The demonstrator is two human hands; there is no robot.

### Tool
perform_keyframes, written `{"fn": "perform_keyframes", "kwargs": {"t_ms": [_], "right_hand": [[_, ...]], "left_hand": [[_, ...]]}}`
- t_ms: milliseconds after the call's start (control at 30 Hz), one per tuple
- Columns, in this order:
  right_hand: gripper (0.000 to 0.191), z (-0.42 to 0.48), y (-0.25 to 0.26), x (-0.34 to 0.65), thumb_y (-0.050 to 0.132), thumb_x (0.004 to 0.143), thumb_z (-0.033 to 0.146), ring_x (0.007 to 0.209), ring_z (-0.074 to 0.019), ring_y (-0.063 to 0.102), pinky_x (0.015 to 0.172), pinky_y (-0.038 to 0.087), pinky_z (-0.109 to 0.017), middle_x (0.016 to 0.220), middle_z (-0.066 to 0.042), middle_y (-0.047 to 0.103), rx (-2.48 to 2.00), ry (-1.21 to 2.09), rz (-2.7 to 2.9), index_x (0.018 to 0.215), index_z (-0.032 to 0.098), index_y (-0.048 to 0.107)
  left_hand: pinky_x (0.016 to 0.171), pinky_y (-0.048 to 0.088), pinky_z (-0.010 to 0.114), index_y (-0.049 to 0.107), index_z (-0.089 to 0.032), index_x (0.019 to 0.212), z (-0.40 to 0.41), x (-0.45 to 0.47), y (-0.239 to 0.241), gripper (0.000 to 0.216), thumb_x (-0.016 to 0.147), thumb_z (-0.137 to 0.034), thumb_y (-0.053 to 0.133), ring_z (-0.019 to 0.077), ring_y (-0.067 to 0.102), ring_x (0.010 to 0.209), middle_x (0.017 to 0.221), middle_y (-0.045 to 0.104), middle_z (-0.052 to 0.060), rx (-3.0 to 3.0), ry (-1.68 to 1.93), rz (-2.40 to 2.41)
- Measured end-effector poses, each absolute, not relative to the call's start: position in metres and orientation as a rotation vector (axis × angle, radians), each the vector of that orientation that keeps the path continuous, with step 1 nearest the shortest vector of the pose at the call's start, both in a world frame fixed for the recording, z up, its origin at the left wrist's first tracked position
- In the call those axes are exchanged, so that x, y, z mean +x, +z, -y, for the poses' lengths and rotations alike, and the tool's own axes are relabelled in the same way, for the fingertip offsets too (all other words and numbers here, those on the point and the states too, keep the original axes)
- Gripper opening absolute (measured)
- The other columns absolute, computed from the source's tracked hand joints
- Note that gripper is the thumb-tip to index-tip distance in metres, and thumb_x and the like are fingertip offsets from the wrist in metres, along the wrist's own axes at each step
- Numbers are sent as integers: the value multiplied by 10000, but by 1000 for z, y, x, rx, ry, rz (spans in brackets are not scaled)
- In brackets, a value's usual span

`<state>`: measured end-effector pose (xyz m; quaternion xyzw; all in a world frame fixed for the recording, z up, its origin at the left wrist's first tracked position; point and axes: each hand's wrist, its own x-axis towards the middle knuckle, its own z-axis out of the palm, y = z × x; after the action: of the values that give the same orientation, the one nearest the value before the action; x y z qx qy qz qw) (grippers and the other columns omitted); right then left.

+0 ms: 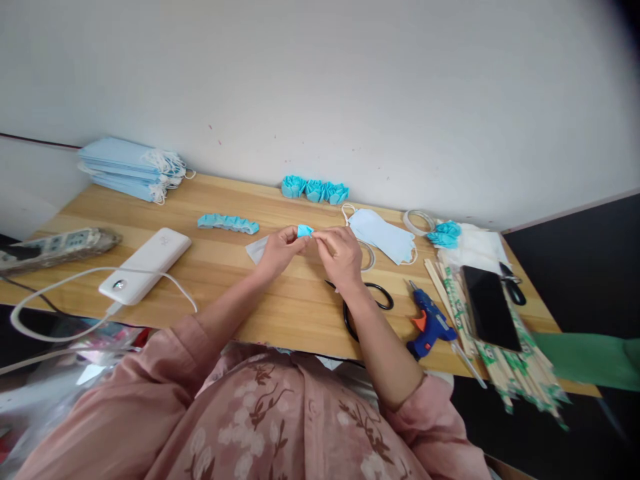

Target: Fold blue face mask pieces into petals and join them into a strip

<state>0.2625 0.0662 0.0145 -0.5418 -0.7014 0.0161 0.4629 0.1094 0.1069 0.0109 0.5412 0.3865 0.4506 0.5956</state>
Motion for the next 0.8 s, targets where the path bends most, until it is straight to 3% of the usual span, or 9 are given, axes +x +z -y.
{"fn": "perform_keyframes", "kwargs": {"t_ms": [200,300,633,800], "right_hand": [[238,-65,25,266,536,918,334,952,-199,666,785,534,-323,1018,-59,734,-1339,429,1459,1079,236,681],[280,-64,28,267,555,909,393,914,-192,675,814,530,-332,976,-40,734,-1352,564,1486,1110,244,681],[305,-69,16,273,598,861,368,755,-161,639,764,513,-317,823,6,686,-1350,716,1413,1124,241,684],[337,-69,23,280,558,888,390,884,-175,673,873,521,-340,930,-23,727,-1271,841,1406,1163,228,665]], "left_hand": [[637,430,247,588,-168,712,-106,110,12,195,715,-340,681,93,510,612,653,590,-24,1284,991,-898],[619,414,247,575,-171,704,-106,110,11,191,715,-336,671,92,494,595,638,576,-25,1310,955,-884],[555,317,239,550,-178,694,-106,110,10,133,718,-300,596,91,425,561,596,523,-32,1505,856,-926],[588,350,234,593,-155,804,-106,109,12,146,742,-286,573,88,447,586,648,524,-38,1531,821,-940]]}}
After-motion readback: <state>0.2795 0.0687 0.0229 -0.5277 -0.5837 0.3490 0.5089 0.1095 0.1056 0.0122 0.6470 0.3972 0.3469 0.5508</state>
